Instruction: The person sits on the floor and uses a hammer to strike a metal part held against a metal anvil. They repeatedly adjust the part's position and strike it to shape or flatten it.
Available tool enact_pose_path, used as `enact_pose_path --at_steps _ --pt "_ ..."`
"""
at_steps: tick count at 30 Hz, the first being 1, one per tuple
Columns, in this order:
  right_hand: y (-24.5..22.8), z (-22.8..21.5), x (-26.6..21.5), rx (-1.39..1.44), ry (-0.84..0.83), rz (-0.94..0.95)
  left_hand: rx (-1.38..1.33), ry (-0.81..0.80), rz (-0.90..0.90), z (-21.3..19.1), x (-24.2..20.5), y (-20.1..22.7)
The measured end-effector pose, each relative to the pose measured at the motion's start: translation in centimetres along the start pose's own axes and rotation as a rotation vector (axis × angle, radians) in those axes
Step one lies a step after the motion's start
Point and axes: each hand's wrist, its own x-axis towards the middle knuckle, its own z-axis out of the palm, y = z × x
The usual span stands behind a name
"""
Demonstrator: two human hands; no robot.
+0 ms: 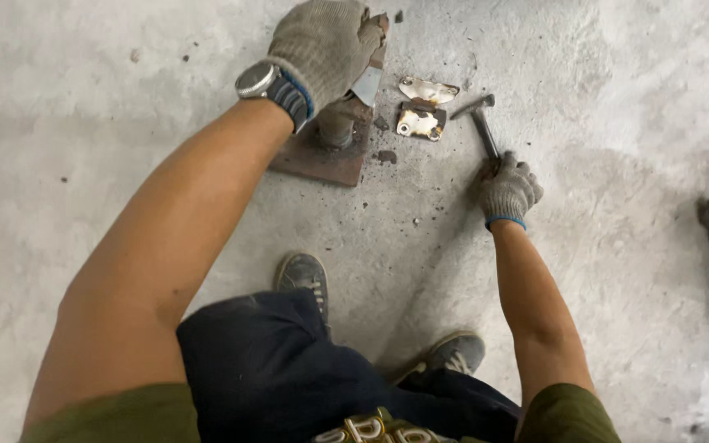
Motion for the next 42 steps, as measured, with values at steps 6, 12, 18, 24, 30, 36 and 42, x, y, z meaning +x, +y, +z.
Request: enact_pose_path --at_steps 6,12,18,24,30,36,42 --pt "1.5 -2.1 -0.2 0.540 -0.118 -0.125 -0.023 -0.139 -0.140 -1.6 -0.1 1.3" --pt "-0.6 -8.9 -10.3 1.477 -0.423 -0.223 0.099 -0.148 -0.170 -2.1 -0.2 2.2" --pt "-5.8 -15.3 -16.1 1.355 -0.421 -0.439 0.162 -0.124 -0.125 -1.8 -0.5 2.3" --pt "-6.4 -16.5 -16.5 1.095 -0.205 -0.504 0.309 -0.128 -0.085 -1.8 -0.4 2.9" --pt "-7.9 -16.2 -15.0 1.062 -0.351 -0.507 0.328 -0.180 -0.087 -1.6 -0.3 2.7" --pt "-3.8 -20.2 -17.6 1.589 0.079 -0.827 0.732 -0.329 0.195 -0.4 -0.2 1.5" --pt "-8.8 -14.2 -16.6 1.152 -0.333 -0.575 0.377 -0.202 -0.051 -1.4 -0.3 2.4"
